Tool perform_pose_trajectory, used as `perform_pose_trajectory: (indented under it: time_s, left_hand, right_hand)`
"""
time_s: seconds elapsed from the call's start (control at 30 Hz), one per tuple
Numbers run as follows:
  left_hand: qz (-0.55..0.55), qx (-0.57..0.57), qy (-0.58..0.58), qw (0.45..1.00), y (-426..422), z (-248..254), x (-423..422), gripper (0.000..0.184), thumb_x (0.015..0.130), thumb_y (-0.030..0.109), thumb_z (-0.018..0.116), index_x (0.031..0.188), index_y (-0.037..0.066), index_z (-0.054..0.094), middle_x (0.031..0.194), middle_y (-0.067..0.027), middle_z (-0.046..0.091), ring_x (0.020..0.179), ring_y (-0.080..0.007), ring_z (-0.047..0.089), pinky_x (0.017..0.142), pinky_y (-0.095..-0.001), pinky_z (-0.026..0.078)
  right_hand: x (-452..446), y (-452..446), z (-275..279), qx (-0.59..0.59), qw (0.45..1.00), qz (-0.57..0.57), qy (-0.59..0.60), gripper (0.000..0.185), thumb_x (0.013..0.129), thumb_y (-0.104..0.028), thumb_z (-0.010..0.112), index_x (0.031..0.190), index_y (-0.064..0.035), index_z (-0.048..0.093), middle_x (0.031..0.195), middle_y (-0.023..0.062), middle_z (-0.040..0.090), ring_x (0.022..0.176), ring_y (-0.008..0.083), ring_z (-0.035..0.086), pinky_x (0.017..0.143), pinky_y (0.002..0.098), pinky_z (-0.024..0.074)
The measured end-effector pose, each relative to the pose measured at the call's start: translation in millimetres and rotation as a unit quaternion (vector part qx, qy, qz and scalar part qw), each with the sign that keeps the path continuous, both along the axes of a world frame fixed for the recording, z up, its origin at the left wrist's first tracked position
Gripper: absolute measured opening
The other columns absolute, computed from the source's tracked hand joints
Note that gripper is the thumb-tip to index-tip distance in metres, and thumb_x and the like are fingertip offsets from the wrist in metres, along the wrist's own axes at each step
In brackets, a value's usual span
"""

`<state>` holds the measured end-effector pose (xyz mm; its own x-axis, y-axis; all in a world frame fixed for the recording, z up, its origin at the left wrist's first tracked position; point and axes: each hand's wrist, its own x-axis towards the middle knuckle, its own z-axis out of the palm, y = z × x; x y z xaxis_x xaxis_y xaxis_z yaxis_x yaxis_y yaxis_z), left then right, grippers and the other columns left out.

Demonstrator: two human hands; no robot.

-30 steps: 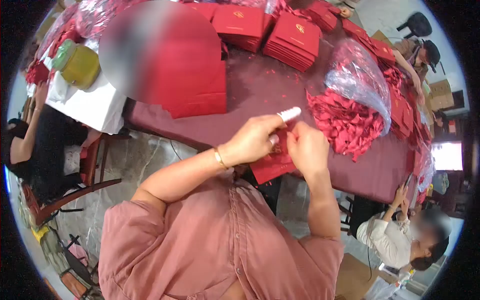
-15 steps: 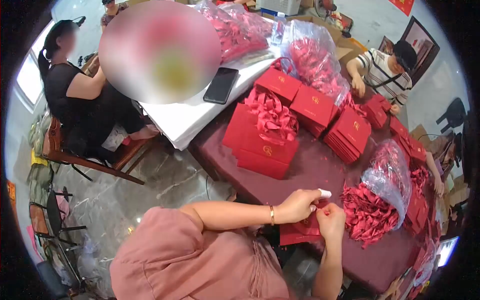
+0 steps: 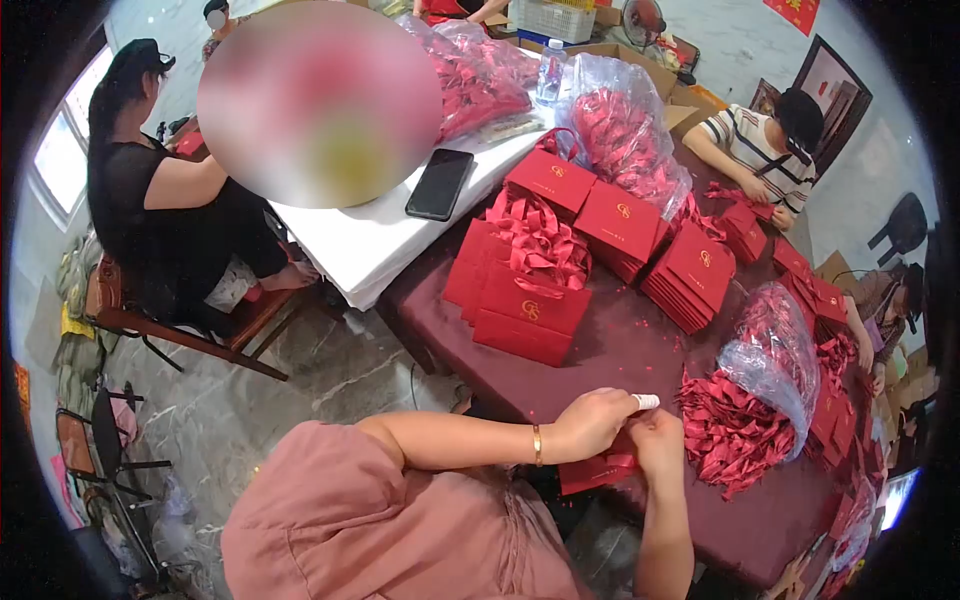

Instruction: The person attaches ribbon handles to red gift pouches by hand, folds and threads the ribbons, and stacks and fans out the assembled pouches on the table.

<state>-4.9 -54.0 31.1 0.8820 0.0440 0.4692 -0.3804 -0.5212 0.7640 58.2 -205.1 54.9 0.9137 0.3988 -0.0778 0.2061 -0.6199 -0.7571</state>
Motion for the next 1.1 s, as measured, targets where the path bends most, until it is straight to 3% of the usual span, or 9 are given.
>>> perform_pose_trajectory:
  time_s: [0.03, 0.1, 0.23, 0.4, 0.53, 0.6, 0.73, 1.0, 1.1]
  left_hand:
    - [0.003, 0.009, -0.014, 1.0, 0, 0, -1, 0.043, 0.077, -0.001, 0.056, 0.119, 0.004, 0.059, 0.088, -0.0164, 0.061, 0.086, -0.0346, 0.061, 0.077, -0.0434, 0.05]
    - [0.0, 0.0, -0.014, 1.0, -2, 0, 0, 0.044, 0.078, -0.002, 0.057, 0.121, 0.004, 0.059, 0.086, -0.0155, 0.061, 0.084, -0.0342, 0.061, 0.076, -0.0424, 0.05]
    - [-0.015, -0.099, 0.057, 0.993, 1, 0, 5, 0.052, 0.078, -0.005, 0.063, 0.128, 0.009, 0.058, 0.095, -0.0192, 0.065, 0.085, -0.0367, 0.063, 0.077, -0.0415, 0.051]
    - [-0.025, -0.298, 0.182, 0.937, 19, 12, 20, 0.048, 0.086, -0.008, 0.059, 0.131, 0.008, 0.057, 0.1, -0.0029, 0.066, 0.077, -0.0082, 0.058, 0.065, -0.0262, 0.052]
    - [0.004, -0.421, 0.179, 0.889, 39, 22, 29, 0.051, 0.086, -0.007, 0.06, 0.135, 0.007, 0.053, 0.106, -0.0045, 0.061, 0.09, -0.0104, 0.056, 0.079, -0.0244, 0.049]
    - [-0.028, -0.469, 0.198, 0.86, 37, 21, 29, 0.049, 0.087, -0.006, 0.06, 0.134, 0.005, 0.053, 0.106, -0.0032, 0.061, 0.091, -0.0105, 0.056, 0.079, -0.0239, 0.049]
    - [-0.137, -0.524, 0.223, 0.81, 33, 6, 29, 0.064, 0.084, -0.014, 0.045, 0.144, 0.006, 0.043, 0.13, -0.0073, 0.056, 0.096, -0.0094, 0.054, 0.09, -0.0204, 0.043]
    - [-0.165, -0.054, 0.201, 0.964, 44, 34, 20, 0.076, 0.077, -0.011, 0.053, 0.148, 0.013, 0.038, 0.084, -0.0118, 0.063, 0.079, -0.0133, 0.062, 0.07, -0.03, 0.051]
    - [-0.255, 0.169, 0.045, 0.951, 51, 27, 28, 0.067, 0.074, -0.002, 0.059, 0.138, 0.018, 0.052, 0.072, -0.0153, 0.059, 0.072, -0.0361, 0.059, 0.069, -0.0459, 0.048]
  right_hand:
    - [7, -3, -1, 0.138, 0.962, -0.041, 0.232, 0.011, 0.079, -0.006, 0.065, 0.079, 0.0049, 0.063, 0.062, 0.0121, 0.062, 0.054, 0.0199, 0.059, 0.051, 0.0375, 0.0452]
    - [10, -5, -6, 0.141, 0.951, -0.059, 0.27, 0.014, 0.081, -0.007, 0.066, 0.078, 0.0064, 0.062, 0.062, 0.0082, 0.061, 0.057, 0.0148, 0.056, 0.052, 0.0368, 0.0454]
    - [-2, -1, -13, 0.011, 0.996, 0.029, -0.082, 0.011, 0.082, -0.009, 0.065, 0.086, 0.0009, 0.063, 0.068, 0.018, 0.063, 0.058, 0.0289, 0.062, 0.056, 0.0396, 0.0465]
    - [1, -9, 2, 0.062, 0.961, -0.045, -0.266, 0.029, 0.084, -0.014, 0.069, 0.105, 0.0017, 0.058, 0.1, 0.0151, 0.059, 0.092, 0.0272, 0.058, 0.082, 0.0368, 0.0475]
    - [5, -49, -32, 0.252, 0.935, -0.187, -0.163, 0.039, 0.097, -0.015, 0.057, 0.132, 0.0001, 0.048, 0.126, 0.0088, 0.053, 0.113, 0.0173, 0.052, 0.09, 0.0288, 0.0446]
    - [-5, -51, -37, 0.34, 0.906, -0.234, 0.095, 0.035, 0.096, -0.013, 0.058, 0.127, 0.0021, 0.051, 0.117, 0.0092, 0.058, 0.106, 0.0152, 0.053, 0.095, 0.0304, 0.0419]
    - [-12, -41, -43, 0.436, 0.88, -0.133, 0.135, 0.026, 0.098, -0.009, 0.053, 0.121, 0.0027, 0.056, 0.115, 0.0071, 0.062, 0.102, 0.0141, 0.057, 0.094, 0.0305, 0.0441]
    - [-13, -51, -56, 0.397, 0.897, -0.159, 0.113, 0.026, 0.096, -0.004, 0.052, 0.121, 0.003, 0.057, 0.116, 0.0067, 0.063, 0.102, 0.0155, 0.059, 0.093, 0.0308, 0.0453]
    - [-13, -66, -47, 0.357, 0.921, -0.137, 0.071, 0.024, 0.096, -0.003, 0.052, 0.118, 0.0041, 0.059, 0.111, 0.0072, 0.066, 0.098, 0.0147, 0.06, 0.091, 0.0297, 0.0462]
